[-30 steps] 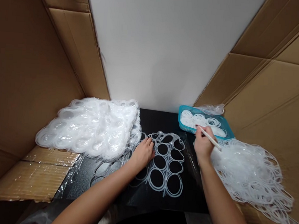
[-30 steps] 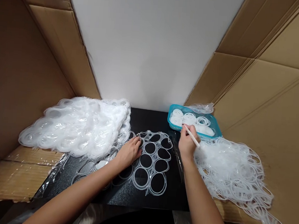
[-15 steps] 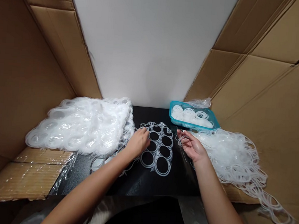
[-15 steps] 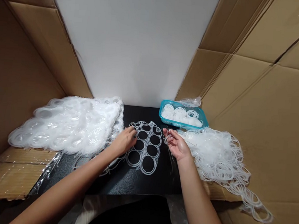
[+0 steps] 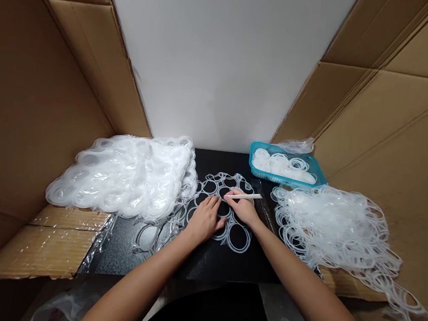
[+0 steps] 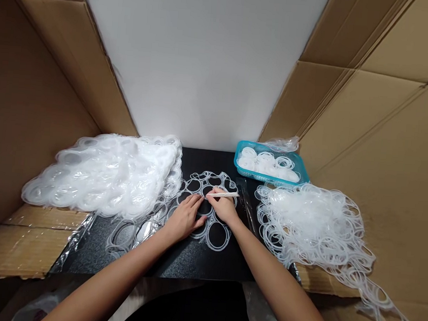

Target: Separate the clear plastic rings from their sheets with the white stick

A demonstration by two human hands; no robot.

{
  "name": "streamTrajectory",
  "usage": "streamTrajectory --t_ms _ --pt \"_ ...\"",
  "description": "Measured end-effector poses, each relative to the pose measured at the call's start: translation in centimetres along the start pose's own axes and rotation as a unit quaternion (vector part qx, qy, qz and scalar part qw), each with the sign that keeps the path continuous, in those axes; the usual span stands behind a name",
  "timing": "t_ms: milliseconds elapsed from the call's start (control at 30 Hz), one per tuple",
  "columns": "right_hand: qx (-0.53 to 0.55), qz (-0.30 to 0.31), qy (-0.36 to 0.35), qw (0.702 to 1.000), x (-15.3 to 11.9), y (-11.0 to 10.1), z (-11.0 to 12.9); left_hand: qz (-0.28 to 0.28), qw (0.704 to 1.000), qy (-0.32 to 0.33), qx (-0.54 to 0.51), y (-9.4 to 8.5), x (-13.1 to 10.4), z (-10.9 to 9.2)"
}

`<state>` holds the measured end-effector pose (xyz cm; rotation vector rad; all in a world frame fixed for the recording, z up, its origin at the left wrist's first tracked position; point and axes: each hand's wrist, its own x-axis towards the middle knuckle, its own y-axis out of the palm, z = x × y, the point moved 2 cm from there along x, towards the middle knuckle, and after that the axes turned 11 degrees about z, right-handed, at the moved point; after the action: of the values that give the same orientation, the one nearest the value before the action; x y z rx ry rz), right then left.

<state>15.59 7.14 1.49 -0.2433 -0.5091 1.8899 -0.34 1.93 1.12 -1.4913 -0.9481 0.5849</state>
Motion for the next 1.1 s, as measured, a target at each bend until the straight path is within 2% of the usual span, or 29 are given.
streamTrajectory --t_ms 233,367,467,600,633,700,767,833,900,933,1000,1100 --pt "-0.048 0.008 -0.023 0.999 -0.1 0.0 -0.4 0.012 1.0 -0.007 -0.005 -0.5 0.3 -0.2" --pt "-0.108 -0.003 -0.06 0.992 -0.2 0.1 -0.3 0.016 1.0 -0.004 -0.01 -0.5 0.3 0.0" --pt "-0.19 0.009 -0.114 0.975 -0.6 0.8 -0.1 0.016 1.0 -0.004 -0.015 -0.2 0.2 0.2" --pt "-0.321 0.039 -0.16 0.933 -0.6 1.4 -0.2 0.019 1.0 -0.009 -0.023 -0.2 0.0 0.4" --pt "-0.339 0.02 -0.158 0.927 -0.5 0.9 -0.4 0.022 0.999 -0.011 -0.025 -0.2 0.0 0.4" --pt "-0.35 -0.062 -0.137 0.924 -0.3 -1.3 -0.6 0.028 0.999 -0.015 -0.03 -0.4 -0.2 0.5" --pt "-0.34 -0.18 -0.089 0.919 -0.5 -4.7 -0.9 0.033 0.999 -0.016 -0.036 -0.5 -0.5 0.6" --pt "-0.324 -0.289 -0.02 0.901 -1.3 -8.4 -1.3 0.036 0.998 -0.013 -0.04 -0.5 -0.6 0.6" --pt "-0.293 -0.359 0.037 0.885 -2.3 -11.2 -1.6 0.036 0.998 -0.012 -0.042 -0.4 -0.4 0.6" --pt "-0.259 -0.373 0.058 0.889 -2.8 -12.1 -1.8 0.035 0.998 -0.014 -0.043 -0.3 -0.1 0.5" --pt "-0.147 -0.358 0.092 0.917 -3.3 -12.7 -2.2 0.035 0.998 -0.025 -0.043 -0.4 0.7 0.0" --pt "0.046 -0.272 0.124 0.953 -3.1 -11.0 -2.3 0.036 0.998 -0.042 -0.041 -1.1 1.7 -1.0"
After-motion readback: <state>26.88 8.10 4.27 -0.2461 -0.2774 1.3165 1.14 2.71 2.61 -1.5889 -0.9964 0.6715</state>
